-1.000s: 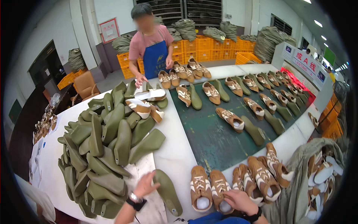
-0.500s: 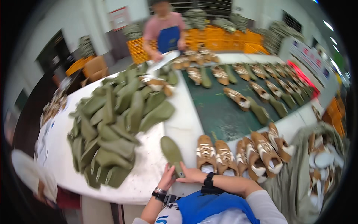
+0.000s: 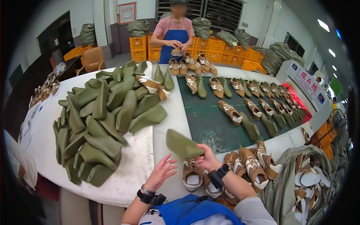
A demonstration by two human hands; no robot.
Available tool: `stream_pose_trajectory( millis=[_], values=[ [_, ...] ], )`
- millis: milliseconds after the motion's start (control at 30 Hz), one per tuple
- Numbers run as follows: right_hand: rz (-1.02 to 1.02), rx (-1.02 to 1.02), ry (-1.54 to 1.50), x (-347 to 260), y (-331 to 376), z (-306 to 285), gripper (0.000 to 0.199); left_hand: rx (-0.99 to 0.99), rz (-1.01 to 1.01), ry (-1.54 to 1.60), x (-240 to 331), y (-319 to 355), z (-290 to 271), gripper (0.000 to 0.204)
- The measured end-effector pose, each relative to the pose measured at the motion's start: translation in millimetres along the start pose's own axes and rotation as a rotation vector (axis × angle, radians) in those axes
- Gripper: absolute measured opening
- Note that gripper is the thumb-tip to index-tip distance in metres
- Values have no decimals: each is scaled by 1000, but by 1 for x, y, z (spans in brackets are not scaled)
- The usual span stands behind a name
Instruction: Sorting shoes and placing them onto shoe lasts in a factory environment.
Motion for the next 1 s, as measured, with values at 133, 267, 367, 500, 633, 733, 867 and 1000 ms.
stream_pose_trajectory(
  millis=[133,267,367,500,633,733,867,1000],
  values=[
    [-315,269,340,-101,0,-66,20,87,-115,-113,-29,-6,-20,44],
    [-474,698,1156,-193,7,-131,34,218,-249,-162,-56,10,-55,39],
    [-243,1031,1854,-219,2,-195,45,302,-244,-173,-59,16,-74,38],
    [43,1179,1949,-193,-9,-246,51,411,-230,-179,-62,21,-92,35],
    [-10,1120,1973,-202,-3,-241,47,386,-246,-212,-75,11,-93,36],
    [-95,1213,1930,-203,3,-244,46,275,-241,-332,-77,2,-80,37],
    [-87,1291,2054,-199,10,-226,26,141,-219,-479,-83,-8,-64,38],
    [-587,1093,2170,-172,54,-128,16,61,-298,-596,-96,-9,-67,39]
  ],
)
Point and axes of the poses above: each hand's wrist, its own y-axis away from the middle knuckle, its own z-axis out of the palm, x = y × z, the point moved 10 cm from there along -y, towards the middle knuckle, and after that the axes turned 10 degrees about y, right-handed, at the moved point
